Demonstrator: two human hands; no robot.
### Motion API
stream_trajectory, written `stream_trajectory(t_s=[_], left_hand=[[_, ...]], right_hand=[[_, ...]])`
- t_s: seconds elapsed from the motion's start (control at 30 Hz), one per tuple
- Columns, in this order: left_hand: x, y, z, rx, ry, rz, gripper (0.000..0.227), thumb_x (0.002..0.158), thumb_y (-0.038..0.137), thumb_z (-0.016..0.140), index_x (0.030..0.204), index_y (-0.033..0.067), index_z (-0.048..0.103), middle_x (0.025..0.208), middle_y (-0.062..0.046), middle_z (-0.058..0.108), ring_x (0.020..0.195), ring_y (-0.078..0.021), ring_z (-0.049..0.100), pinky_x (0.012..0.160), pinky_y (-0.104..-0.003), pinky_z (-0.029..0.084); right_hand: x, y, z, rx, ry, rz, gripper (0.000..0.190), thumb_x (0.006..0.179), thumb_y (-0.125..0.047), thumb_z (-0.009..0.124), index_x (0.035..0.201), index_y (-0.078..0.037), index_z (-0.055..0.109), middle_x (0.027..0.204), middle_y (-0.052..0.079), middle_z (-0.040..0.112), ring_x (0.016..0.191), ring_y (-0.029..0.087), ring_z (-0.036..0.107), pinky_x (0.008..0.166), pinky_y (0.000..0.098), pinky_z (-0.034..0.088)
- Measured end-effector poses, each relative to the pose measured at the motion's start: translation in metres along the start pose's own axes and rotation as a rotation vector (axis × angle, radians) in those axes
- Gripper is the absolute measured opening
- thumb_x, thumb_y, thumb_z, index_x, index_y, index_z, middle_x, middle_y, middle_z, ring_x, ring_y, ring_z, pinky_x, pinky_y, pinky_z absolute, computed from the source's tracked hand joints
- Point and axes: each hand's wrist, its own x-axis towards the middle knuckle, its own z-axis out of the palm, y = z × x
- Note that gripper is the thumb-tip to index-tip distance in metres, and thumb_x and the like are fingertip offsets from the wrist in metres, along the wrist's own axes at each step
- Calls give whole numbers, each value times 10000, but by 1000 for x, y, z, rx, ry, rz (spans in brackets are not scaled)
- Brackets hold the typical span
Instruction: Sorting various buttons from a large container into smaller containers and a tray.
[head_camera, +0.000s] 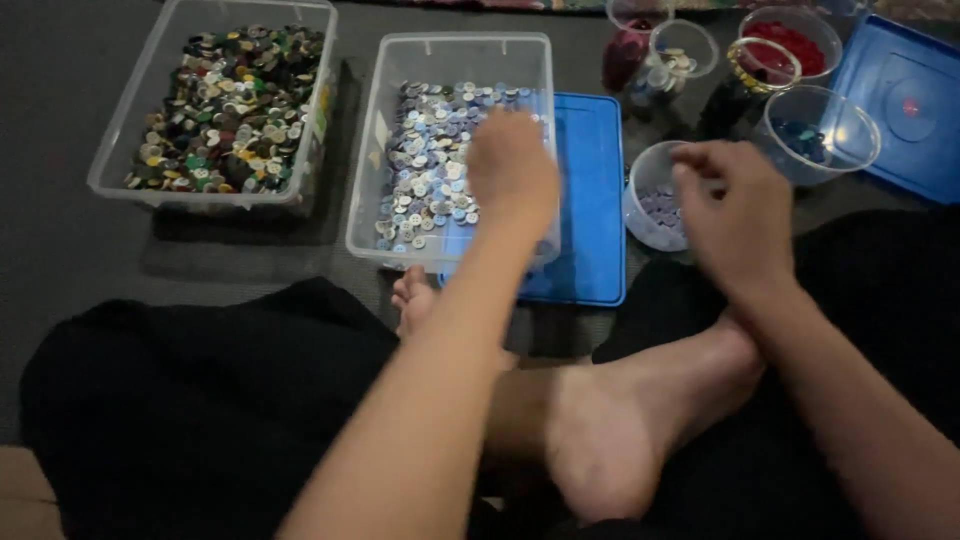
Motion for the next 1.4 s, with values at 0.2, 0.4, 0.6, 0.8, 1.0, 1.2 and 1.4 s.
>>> stream_trajectory(t_s=[0.2,0.4,0.6,0.8,1.0,1.2,1.4], left_hand=[[-2,-52,-14,115,-446,-233,223,872,218,773,959,12,769,931,-177,747,805,-366,739,749,-468,599],[-6,-53,-19,133,-405,-61,234,896,270,768,920,39,794,871,-164,741,919,-422,757,800,-566,616],[-6,-62,15,255,-355,-22,97,827,127,726,843,71,804,818,-152,755,700,-323,738,592,-463,583],[-7,-55,-1,173,-417,-170,135,907,171,714,894,79,812,876,-148,764,749,-301,744,649,-442,591],[-10,-57,-4,159,-391,-143,218,917,270,754,909,56,795,858,-154,753,736,-306,731,651,-456,575],[-11,-55,-3,143,-368,-200,168,910,258,770,867,99,807,817,-120,758,711,-258,722,647,-415,553],[-11,-51,-8,181,-374,-113,152,904,111,662,891,65,806,939,-163,750,802,-351,742,666,-481,598]], right_hand=[[6,-15,2,-99,-84,-168,275,924,-2,709,1196,9,744,1016,133,691,935,300,580,844,401,475],[25,-9,40,-139,-134,-312,235,967,-393,788,1173,-281,803,1128,89,699,1148,371,568,992,470,433],[74,-31,108,-488,-465,-123,286,734,-414,829,989,-287,852,1554,146,455,1364,454,290,1028,577,355],[59,-27,129,-638,-346,-234,187,701,-379,825,877,-321,850,1518,191,432,1346,519,270,950,540,361],[63,-24,139,-635,-369,-162,191,734,-366,829,906,-288,858,1559,177,375,1362,551,226,975,582,330],[53,-29,133,-393,-184,-181,74,797,-205,794,845,-251,827,1452,173,474,1323,432,303,1018,527,313],[48,-38,115,-201,-87,-311,81,982,-126,685,1048,-80,682,938,75,681,1118,319,513,919,447,362]])
